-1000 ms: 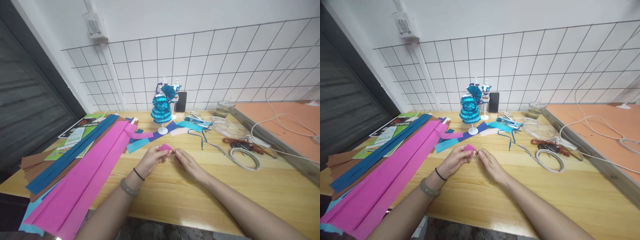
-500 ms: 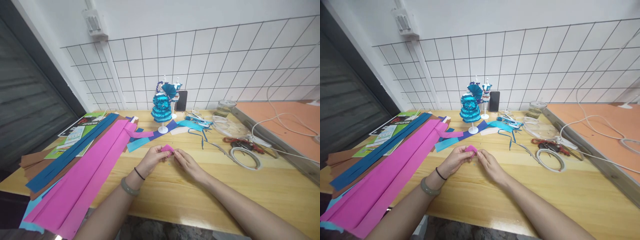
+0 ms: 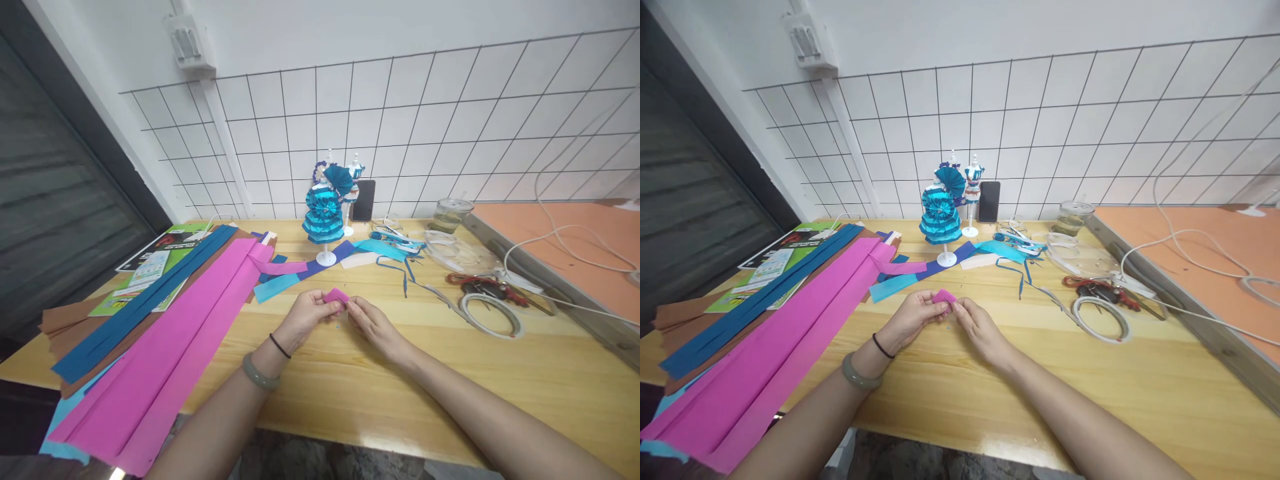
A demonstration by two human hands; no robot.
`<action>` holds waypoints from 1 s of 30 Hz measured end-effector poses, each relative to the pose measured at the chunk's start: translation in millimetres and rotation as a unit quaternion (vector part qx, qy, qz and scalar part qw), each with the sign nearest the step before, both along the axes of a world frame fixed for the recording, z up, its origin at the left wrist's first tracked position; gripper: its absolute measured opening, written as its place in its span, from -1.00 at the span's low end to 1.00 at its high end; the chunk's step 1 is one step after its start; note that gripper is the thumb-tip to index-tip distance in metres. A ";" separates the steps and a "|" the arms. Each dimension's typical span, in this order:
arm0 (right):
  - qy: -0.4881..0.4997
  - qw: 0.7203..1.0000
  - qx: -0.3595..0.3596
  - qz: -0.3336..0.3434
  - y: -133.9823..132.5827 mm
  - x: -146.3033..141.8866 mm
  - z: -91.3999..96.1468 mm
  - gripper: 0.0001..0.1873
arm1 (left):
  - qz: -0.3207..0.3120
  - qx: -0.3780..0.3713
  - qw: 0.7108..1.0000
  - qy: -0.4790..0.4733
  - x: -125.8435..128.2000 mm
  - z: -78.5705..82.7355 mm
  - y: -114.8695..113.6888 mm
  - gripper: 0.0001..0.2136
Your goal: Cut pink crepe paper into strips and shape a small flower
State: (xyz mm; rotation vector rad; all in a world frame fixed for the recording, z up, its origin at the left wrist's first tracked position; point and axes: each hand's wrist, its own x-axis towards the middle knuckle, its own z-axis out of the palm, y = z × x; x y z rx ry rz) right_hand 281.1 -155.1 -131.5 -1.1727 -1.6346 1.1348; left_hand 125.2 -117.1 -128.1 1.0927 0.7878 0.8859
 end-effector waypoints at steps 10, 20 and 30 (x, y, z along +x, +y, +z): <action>-0.014 1.000 0.006 0.003 1.1 0.1 0.4 -0.62 | 0.002 0.010 1.000 0.007 0.3 -0.7 0.1 -0.73; -0.017 1.000 0.006 -0.001 1.0 -0.1 2.4 -0.61 | -0.005 0.022 1.000 0.010 -0.1 -0.5 0.1 -0.71; -0.037 0.999 0.017 0.001 1.1 0.1 2.5 -0.61 | -0.009 0.017 1.000 0.006 -0.6 0.5 0.0 -0.66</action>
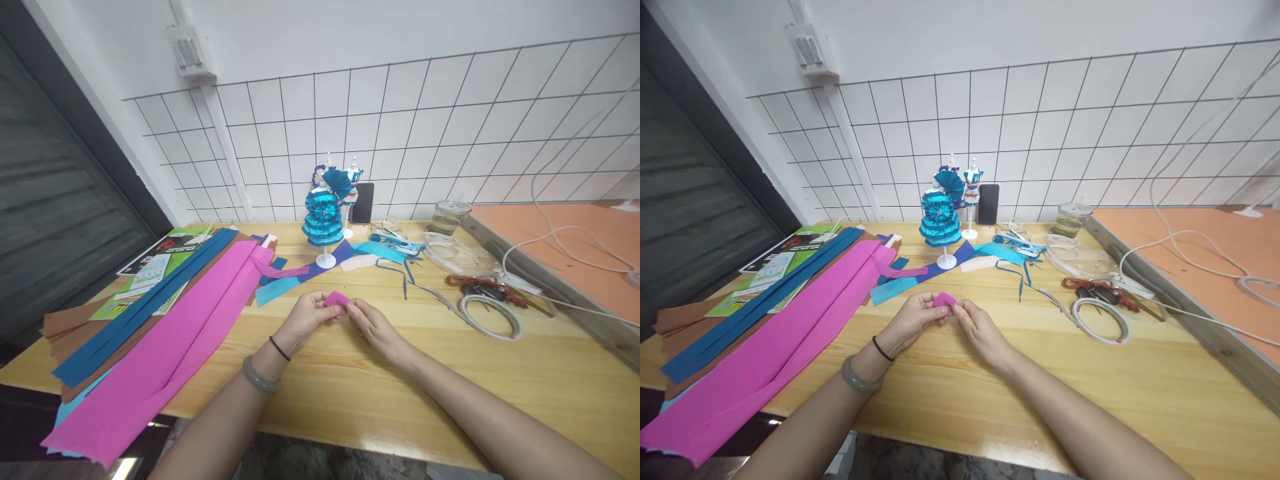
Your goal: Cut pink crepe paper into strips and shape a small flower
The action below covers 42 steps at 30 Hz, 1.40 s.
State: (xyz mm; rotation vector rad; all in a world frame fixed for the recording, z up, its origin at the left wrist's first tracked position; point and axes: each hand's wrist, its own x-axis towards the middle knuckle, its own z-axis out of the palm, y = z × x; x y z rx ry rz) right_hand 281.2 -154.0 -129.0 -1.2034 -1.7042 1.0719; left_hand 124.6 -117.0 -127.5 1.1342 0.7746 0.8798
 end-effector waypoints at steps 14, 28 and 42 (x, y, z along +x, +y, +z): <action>-0.017 1.000 0.024 -0.003 1.4 2.3 -2.7 -0.62 | -0.003 -0.003 1.000 0.010 -0.6 2.8 -1.1 -0.66; 0.000 1.000 0.022 0.009 0.7 3.9 -3.1 -0.60 | -0.008 0.027 0.999 0.045 -1.8 5.7 -0.8 -0.76; 0.008 1.000 0.014 0.017 0.0 3.8 -3.1 -0.61 | -0.004 0.045 0.997 0.056 -2.6 8.3 -1.9 -0.76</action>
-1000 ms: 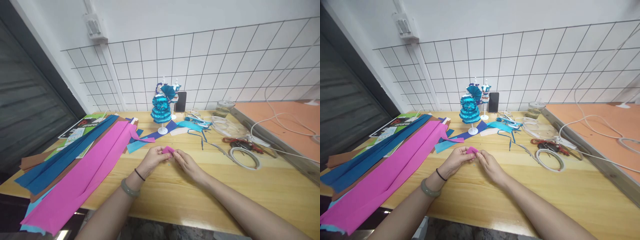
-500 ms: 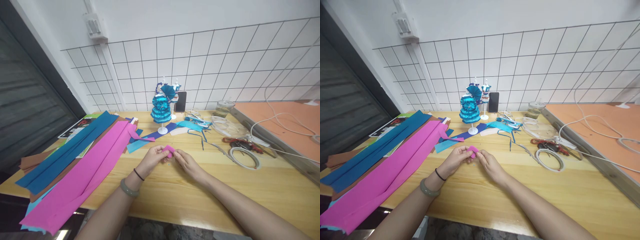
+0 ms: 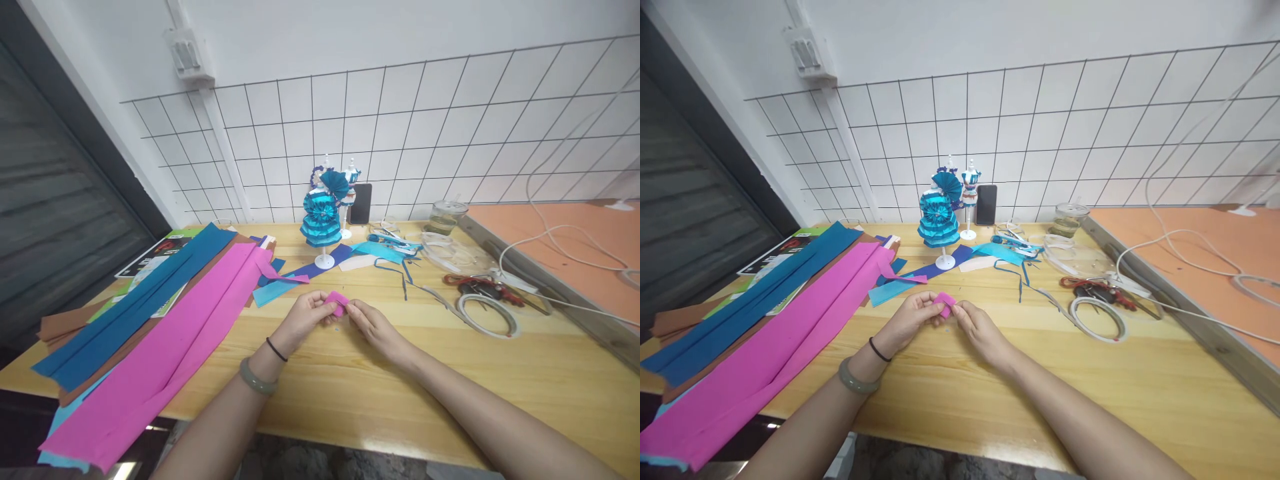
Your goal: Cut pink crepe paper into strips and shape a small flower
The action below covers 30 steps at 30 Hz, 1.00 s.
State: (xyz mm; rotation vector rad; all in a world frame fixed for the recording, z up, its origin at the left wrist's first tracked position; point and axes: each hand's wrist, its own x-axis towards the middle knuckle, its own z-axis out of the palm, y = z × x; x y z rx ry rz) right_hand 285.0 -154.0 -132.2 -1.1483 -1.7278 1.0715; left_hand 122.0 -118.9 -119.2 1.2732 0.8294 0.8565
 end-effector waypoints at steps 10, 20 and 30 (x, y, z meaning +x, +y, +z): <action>-0.009 1.000 -0.001 -0.011 0.4 0.2 -0.2 -0.60 | -0.003 0.011 1.000 0.001 -1.2 -2.3 1.8 -0.74; -0.008 1.000 0.006 -0.017 1.6 -0.8 0.0 -0.58 | -0.005 0.017 1.000 0.011 -1.1 -3.3 2.1 -0.77; -0.003 1.000 0.006 -0.019 1.6 -0.6 0.3 -0.60 | -0.002 0.013 1.000 0.010 -1.2 -2.5 1.7 -0.78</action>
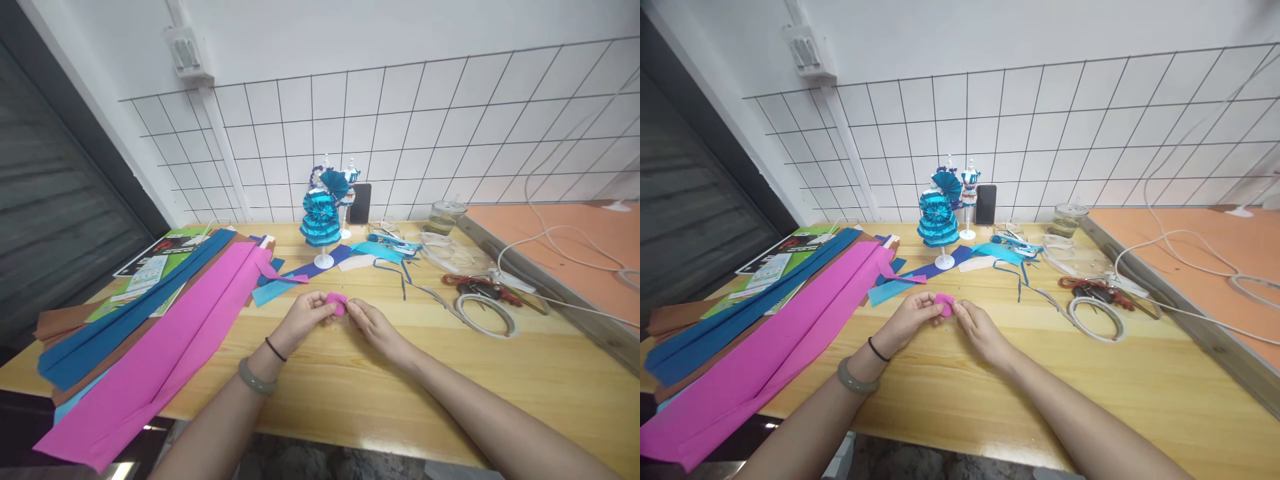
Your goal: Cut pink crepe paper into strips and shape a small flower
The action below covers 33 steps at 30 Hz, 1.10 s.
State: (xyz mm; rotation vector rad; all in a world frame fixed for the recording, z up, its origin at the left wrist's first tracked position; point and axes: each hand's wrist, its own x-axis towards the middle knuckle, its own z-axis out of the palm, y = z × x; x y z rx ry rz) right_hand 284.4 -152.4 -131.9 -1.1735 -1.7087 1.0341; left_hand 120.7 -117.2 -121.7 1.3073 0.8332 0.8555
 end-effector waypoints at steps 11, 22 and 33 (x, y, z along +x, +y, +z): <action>0.002 1.000 -0.008 0.003 0.1 0.5 -0.9 -0.61 | -0.003 -0.001 1.000 -0.003 -0.6 -2.7 0.6 -0.80; -0.005 1.000 -0.003 0.003 0.8 0.9 -2.3 -0.61 | -0.006 -0.001 1.000 -0.004 -0.3 0.2 0.1 -0.79; -0.014 1.000 0.003 0.007 1.1 2.4 -3.8 -0.61 | -0.003 -0.007 1.000 -0.014 -1.9 -1.4 2.1 -0.76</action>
